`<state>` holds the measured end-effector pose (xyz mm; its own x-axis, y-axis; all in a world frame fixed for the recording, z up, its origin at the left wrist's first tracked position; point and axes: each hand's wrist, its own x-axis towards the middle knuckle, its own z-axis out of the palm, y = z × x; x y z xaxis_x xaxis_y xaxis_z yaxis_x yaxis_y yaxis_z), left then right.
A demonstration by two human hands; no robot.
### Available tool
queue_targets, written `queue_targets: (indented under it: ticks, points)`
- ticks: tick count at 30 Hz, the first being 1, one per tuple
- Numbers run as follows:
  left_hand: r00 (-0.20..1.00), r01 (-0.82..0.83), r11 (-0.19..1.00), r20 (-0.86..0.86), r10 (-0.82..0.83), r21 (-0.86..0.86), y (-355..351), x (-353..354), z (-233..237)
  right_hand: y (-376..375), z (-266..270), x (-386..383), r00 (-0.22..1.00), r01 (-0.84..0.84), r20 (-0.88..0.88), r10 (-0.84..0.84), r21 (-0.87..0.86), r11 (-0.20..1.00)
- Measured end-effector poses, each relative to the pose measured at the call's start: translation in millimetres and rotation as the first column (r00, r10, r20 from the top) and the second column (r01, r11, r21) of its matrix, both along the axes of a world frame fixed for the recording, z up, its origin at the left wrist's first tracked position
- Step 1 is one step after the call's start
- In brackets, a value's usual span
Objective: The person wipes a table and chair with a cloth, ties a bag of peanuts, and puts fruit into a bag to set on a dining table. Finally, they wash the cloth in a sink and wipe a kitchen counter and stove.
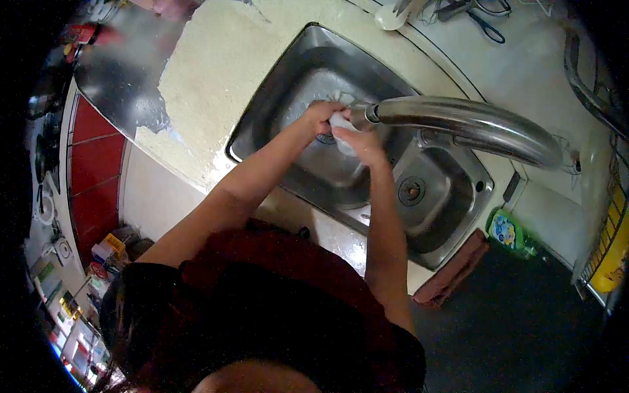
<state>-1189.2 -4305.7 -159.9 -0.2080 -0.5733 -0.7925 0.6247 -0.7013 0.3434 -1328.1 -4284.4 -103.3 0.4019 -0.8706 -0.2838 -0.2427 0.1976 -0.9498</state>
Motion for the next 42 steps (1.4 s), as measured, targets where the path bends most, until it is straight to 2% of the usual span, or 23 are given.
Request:
queue_targets:
  ticks: [1,2,5,6,9,11,12,13,15,18,20,22,26,28,30,33,35,36,37,38,39,40,42]
  points:
    - [0.998,-0.039,0.999,0.046,0.039,0.008,1,0,-3,-6,8,-4,0.996,-0.088,0.011,0.088,0.026,0.996]
    - [0.992,0.039,0.996,0.119,-0.030,-0.077,12,4,6,-11,19,-4,0.997,-0.040,-0.069,0.046,0.089,0.995]
    - [0.991,0.107,0.984,-0.069,-0.117,-0.141,23,6,4,-25,10,7,0.999,0.047,0.011,-0.046,-0.201,0.979]
    - [0.965,0.196,0.956,-0.129,-0.227,-0.219,25,11,1,-34,-7,12,0.994,0.101,-0.030,-0.106,-0.133,0.986]
    - [0.941,0.168,0.954,-0.249,-0.231,-0.250,30,18,31,-46,-26,27,0.981,0.168,-0.038,-0.189,-0.311,0.935]
    - [0.909,0.356,0.848,-0.066,-0.412,-0.392,31,17,21,-47,-9,28,0.957,0.093,-0.216,-0.192,-0.398,0.913]
    - [0.907,0.369,0.824,-0.028,-0.421,-0.430,29,16,16,-49,4,28,0.934,0.047,-0.301,-0.195,-0.437,0.898]
    - [0.904,0.383,0.798,0.011,-0.427,-0.465,28,16,14,-54,17,26,0.865,-0.150,-0.481,-0.146,-0.524,0.839]
    - [0.946,0.255,0.831,-0.047,-0.319,-0.495,26,6,19,-65,39,7,0.608,-0.543,-0.781,-0.140,-0.538,0.645]
    - [0.942,0.005,0.975,-0.325,-0.079,-0.222,24,-4,53,-82,51,-37,0.392,-0.825,-0.855,-0.340,-0.490,0.282]
    - [0.915,-0.094,0.984,-0.404,0.025,-0.151,19,-19,47,-89,41,-71,0.457,-0.784,-0.748,-0.481,-0.595,0.179]
    - [0.884,-0.141,0.979,-0.464,0.058,-0.147,18,-25,41,-94,25,-98,0.463,-0.762,-0.700,-0.544,-0.627,0.158]
    - [0.831,-0.118,0.969,-0.556,-0.023,-0.217,35,-18,29,-88,30,-106,0.382,-0.734,-0.753,-0.536,-0.600,0.319]
    - [0.812,-0.128,0.967,-0.583,-0.026,-0.221,41,-11,32,-85,55,-96,0.395,-0.728,-0.737,-0.549,-0.616,0.302]
    - [0.810,-0.170,0.962,-0.587,0.011,-0.216,50,-5,50,-77,71,-80,0.456,-0.734,-0.684,-0.569,-0.651,0.194]
    - [0.799,-0.182,0.973,-0.599,0.061,-0.144,56,-1,56,-54,50,-63,0.516,-0.585,-0.766,-0.382,-0.642,0.496]
    - [0.774,-0.234,0.961,-0.627,0.091,-0.150,69,-2,58,-18,7,-61,0.679,-0.406,-0.693,-0.243,-0.630,0.663]
    - [0.765,-0.265,0.951,-0.635,0.108,-0.158,76,-4,57,1,-21,-57,0.945,0.034,-0.292,-0.150,-0.367,0.930]
    - [0.729,-0.256,0.960,-0.675,0.114,-0.114,83,-5,57,14,-39,-50,0.950,0.229,0.171,-0.260,0.181,0.956]
    - [0.642,-0.294,0.956,-0.739,0.202,0.006,89,-10,62,26,-33,-31,0.863,0.183,0.406,-0.301,0.305,0.935]
    - [0.532,-0.313,0.942,-0.844,0.070,-0.120,100,-18,40,40,-17,-8,0.715,0.101,0.600,-0.358,0.418,0.903]
    - [0.619,-0.392,0.919,-0.753,0.223,-0.050,110,-20,71,48,-3,7,0.525,-0.011,0.736,-0.427,0.507,0.862]
    - [0.741,-0.272,0.945,-0.666,0.084,-0.183,135,-20,63,54,12,22,0.588,-0.121,0.753,-0.294,0.441,0.889]
